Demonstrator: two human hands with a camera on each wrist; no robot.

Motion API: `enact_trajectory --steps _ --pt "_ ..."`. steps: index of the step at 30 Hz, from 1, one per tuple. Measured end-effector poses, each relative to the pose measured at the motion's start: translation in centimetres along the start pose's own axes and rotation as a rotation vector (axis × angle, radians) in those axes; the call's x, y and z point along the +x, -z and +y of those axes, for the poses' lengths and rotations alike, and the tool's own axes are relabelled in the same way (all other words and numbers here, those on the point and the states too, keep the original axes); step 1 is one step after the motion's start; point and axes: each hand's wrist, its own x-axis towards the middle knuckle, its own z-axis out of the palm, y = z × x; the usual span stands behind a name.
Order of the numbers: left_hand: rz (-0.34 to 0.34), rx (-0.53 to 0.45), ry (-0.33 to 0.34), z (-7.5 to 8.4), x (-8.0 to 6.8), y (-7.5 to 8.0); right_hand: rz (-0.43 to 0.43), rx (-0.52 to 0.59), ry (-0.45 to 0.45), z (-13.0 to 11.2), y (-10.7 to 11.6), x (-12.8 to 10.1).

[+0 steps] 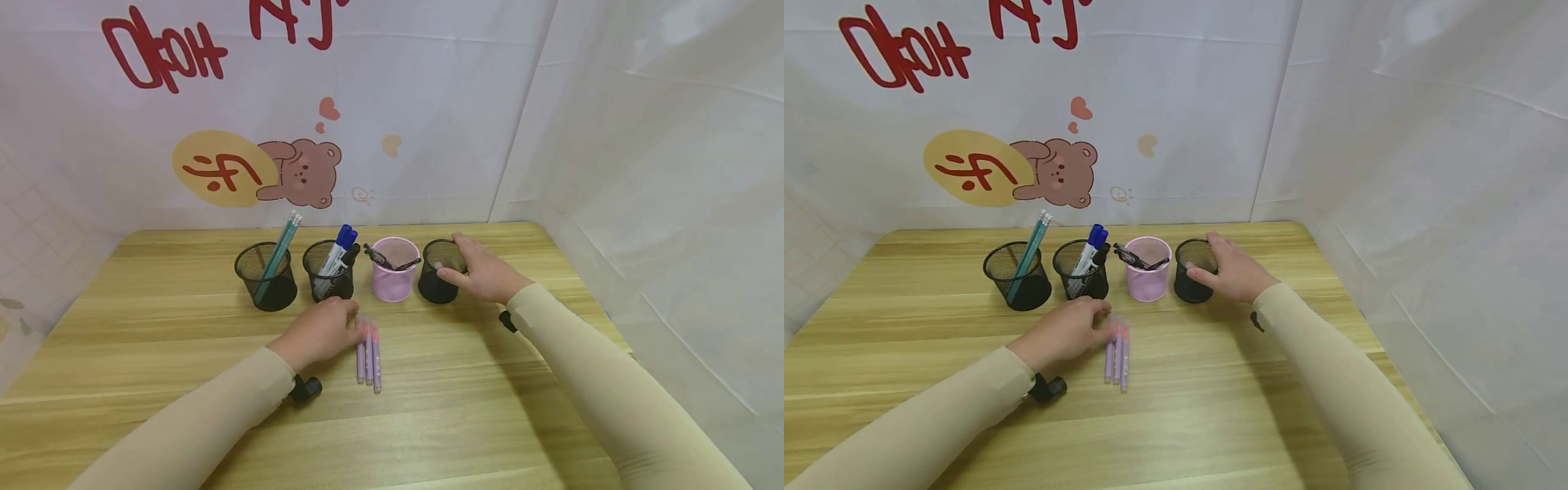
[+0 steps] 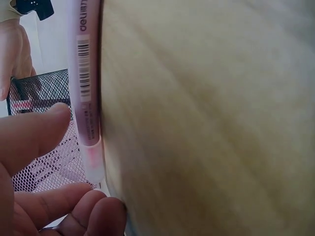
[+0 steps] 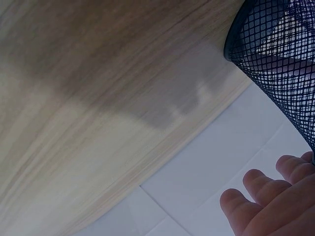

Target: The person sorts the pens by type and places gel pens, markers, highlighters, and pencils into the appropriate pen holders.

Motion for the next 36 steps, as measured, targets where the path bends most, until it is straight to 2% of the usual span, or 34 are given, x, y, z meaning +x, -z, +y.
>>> enact_trajectory --steps 13,22,26,36 --pt "-0.063 0.011 0.018 -0.09 0.35 0.16 -0.003 0.007 -0.003 -0.09 0.10 -0.09" --pt "-0.110 -0.036 0.052 0.07 0.58 0.39 0.004 0.011 0.001 0.06 -0.07 0.06" --pt "-0.111 -0.045 0.062 0.24 0.55 0.40 0.004 0.010 0.003 0.06 -0.11 0.07" --pt "-0.102 0.005 0.061 0.52 0.51 0.24 0.010 0.022 0.007 -0.06 -0.10 -0.02"
